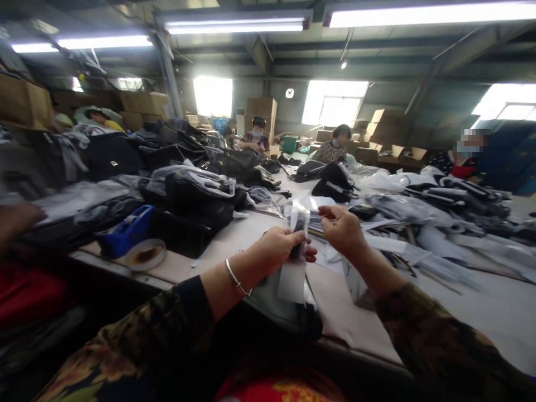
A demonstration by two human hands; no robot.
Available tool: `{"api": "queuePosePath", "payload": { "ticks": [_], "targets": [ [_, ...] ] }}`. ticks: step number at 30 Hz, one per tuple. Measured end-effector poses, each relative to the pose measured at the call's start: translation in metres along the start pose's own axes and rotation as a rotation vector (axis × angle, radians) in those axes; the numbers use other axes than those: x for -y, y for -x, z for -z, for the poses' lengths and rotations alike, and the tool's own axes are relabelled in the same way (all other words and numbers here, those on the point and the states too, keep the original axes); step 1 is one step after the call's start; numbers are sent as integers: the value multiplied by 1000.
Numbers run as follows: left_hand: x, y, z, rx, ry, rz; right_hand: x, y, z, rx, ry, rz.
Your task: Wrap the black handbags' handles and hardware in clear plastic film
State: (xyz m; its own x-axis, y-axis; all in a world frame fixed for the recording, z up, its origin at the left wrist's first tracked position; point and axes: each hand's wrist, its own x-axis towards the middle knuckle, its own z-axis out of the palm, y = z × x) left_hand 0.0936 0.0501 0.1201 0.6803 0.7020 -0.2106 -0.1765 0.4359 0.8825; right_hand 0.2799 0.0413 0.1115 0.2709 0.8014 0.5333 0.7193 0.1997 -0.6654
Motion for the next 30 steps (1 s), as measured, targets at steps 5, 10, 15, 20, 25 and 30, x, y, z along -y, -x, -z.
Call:
{"api": "queuePosePath", "payload": {
  "ticks": [5,10,15,20,25,30],
  "targets": [
    [18,11,4,51,-10,27,6,7,-20,619,-859,-685],
    [30,3,7,-4,35,22,23,11,-43,270,-1006,-664],
    [28,-13,20,-93,-15,-78,27,29,-45,369,-910,-630],
    [30,-7,17,30,-46,-44,22,7,-34,428,-1085,-707],
    [30,-7,11,-9,-18,-68,22,3,-42,229,-993,-620],
    [27,-16,15,-48,-20,-155,27,30,-48,215,-915,-586]
  ]
}}
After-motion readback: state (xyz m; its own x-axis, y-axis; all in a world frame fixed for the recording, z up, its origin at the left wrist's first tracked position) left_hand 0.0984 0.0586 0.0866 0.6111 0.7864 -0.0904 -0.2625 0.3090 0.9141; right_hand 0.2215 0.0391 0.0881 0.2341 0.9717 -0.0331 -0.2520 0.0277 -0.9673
